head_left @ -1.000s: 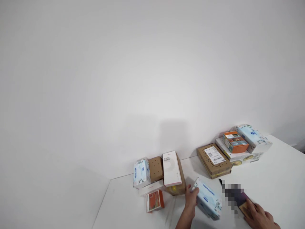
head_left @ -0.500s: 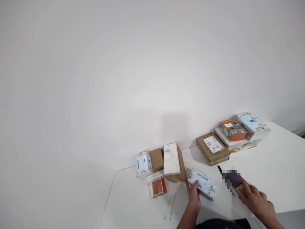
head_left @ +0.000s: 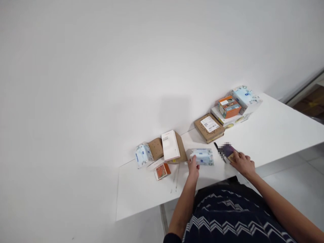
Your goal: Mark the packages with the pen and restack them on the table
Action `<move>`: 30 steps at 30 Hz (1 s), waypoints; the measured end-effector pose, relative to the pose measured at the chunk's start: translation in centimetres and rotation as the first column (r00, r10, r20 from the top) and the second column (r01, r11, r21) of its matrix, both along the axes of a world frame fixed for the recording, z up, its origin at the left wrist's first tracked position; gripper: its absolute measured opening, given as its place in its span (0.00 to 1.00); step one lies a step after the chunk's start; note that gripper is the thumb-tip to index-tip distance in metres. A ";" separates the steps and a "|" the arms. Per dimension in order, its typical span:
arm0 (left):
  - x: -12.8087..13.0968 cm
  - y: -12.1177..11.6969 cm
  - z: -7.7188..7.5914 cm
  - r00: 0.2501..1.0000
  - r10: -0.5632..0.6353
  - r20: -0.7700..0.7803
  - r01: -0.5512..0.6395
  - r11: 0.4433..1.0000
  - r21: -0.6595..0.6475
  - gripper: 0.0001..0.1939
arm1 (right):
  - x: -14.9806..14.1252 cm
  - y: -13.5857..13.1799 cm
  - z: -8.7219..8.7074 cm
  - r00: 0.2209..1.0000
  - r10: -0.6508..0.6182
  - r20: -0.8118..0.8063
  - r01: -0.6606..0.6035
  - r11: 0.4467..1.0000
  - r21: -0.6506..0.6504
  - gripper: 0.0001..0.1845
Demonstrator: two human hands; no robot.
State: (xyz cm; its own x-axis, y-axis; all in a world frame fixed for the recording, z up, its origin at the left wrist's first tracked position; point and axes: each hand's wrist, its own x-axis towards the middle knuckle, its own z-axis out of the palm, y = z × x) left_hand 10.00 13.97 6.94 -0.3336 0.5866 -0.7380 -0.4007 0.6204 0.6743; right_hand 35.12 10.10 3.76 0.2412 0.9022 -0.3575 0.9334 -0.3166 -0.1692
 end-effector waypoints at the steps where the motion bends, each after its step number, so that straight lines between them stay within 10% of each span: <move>1: -0.1 0.3 0.1 1.000 -0.018 -0.022 0.018 1.000 -0.006 0.21 | 0.0 0.0 0.0 1.000 0.001 0.002 -0.001 1.000 -0.001 0.32; 12: -0.6 0.2 2.2 0.846 -0.285 -0.450 0.358 0.930 0.084 0.32 | -0.2 0.1 0.4 1.000 -0.021 -0.012 0.021 1.000 -0.007 0.30; 14: -0.7 0.3 2.6 0.694 -0.382 -0.610 0.533 0.842 0.079 0.39 | -0.1 0.0 0.4 0.999 -0.020 -0.029 0.021 1.000 0.009 0.29; 18: -0.3 2.0 2.6 0.133 -0.524 -0.841 0.819 0.536 -0.204 0.44 | -0.3 0.0 0.7 0.999 -0.024 -0.034 0.025 1.000 0.015 0.28; 23: 2.3 4.7 2.1 -0.185 -0.541 -0.820 0.878 0.284 -0.385 0.48 | -0.8 0.3 1.1 0.998 -0.054 -0.027 0.054 0.998 0.019 0.29; 30: 5.3 5.8 2.3 -0.137 -0.506 -0.852 0.922 0.249 -0.296 0.40 | -1.0 0.3 1.1 0.999 -0.044 -0.015 0.045 0.998 0.044 0.29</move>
State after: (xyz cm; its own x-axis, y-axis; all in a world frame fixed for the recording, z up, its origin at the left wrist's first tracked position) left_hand 15.26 19.77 9.29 0.3194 0.9243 -0.2088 0.8709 -0.1994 0.4492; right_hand 34.17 10.38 4.90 0.2770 0.9056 -0.3211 0.9159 -0.3499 -0.1968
